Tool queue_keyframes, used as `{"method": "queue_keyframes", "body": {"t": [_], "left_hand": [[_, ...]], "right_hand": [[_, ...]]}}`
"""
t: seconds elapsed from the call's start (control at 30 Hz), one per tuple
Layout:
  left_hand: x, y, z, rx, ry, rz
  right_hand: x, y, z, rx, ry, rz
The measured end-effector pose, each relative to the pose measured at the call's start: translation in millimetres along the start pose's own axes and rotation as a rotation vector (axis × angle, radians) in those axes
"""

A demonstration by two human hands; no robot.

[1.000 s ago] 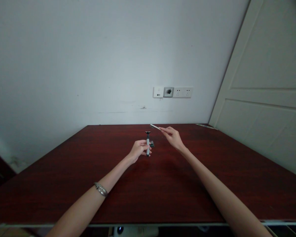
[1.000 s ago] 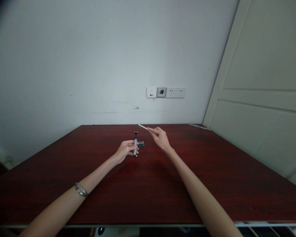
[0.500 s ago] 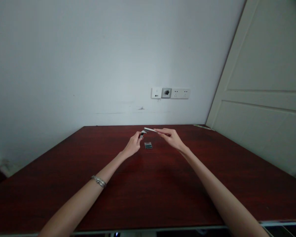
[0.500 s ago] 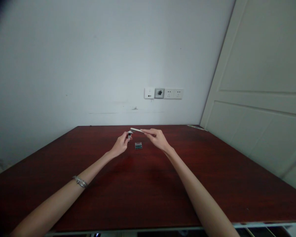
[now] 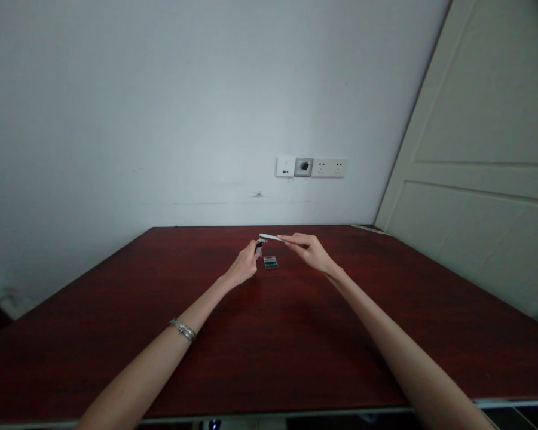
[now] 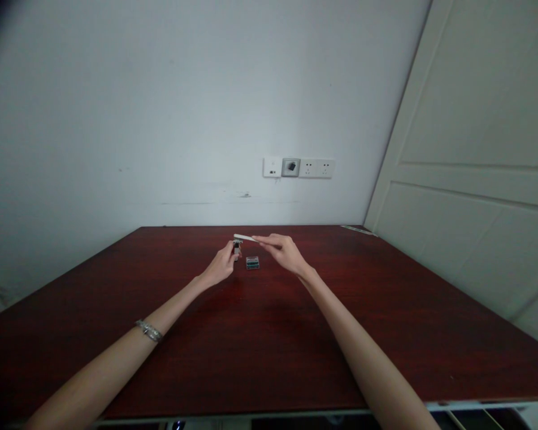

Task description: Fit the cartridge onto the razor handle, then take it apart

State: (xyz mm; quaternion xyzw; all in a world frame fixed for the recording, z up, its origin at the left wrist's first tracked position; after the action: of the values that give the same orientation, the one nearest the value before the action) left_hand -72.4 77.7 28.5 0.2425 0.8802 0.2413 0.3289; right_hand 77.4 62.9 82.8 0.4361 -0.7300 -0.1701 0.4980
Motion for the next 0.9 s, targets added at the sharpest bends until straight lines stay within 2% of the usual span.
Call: {"method": "queue_keyframes", "body": {"t": [0.1, 0.23, 0.4, 0.53, 0.7, 0.83, 0.9], "left_hand": [[-6, -1, 1.9, 0.013, 0.048, 0.056], [-12, -2, 3.0, 0.031, 0.079, 0.095], [-13, -2, 8.9, 0.068, 0.155, 0.117], [-11, -3, 14.2, 0.083, 0.152, 0.13], [-9, -3, 15.5, 0.072, 0.191, 0.137], [-10, -2, 13.8, 0.062, 0.167, 0.145], [-9, -2, 12.6, 0.059, 0.158, 0.136]], "right_hand": [[-2, 0, 0, -0.006, -0.048, 0.016], [-5, 0, 4, 0.088, 0.016, 0.07], [-9, 1, -7, -0.008, 0.067, 0.102], [-12, 0, 5, 0.097, 0.097, 0.133], [-10, 1, -3, 0.001, 0.081, 0.12], [-7, 1, 2, 0.087, 0.044, 0.116], [-2, 1, -1, 0.069, 0.009, 0.104]]}}
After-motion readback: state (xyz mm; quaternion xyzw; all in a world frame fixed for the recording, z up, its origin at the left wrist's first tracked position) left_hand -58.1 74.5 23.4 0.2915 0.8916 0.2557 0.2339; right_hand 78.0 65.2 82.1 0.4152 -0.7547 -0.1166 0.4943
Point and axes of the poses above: each hand's wrist, its own y-axis towards the middle knuckle, its own z-axis out of the palm, x = y × z, the point moved 10 cm from there along y, towards the middle knuckle, and after that the axes turned 13 degrees about y, right-handed, at the moved point
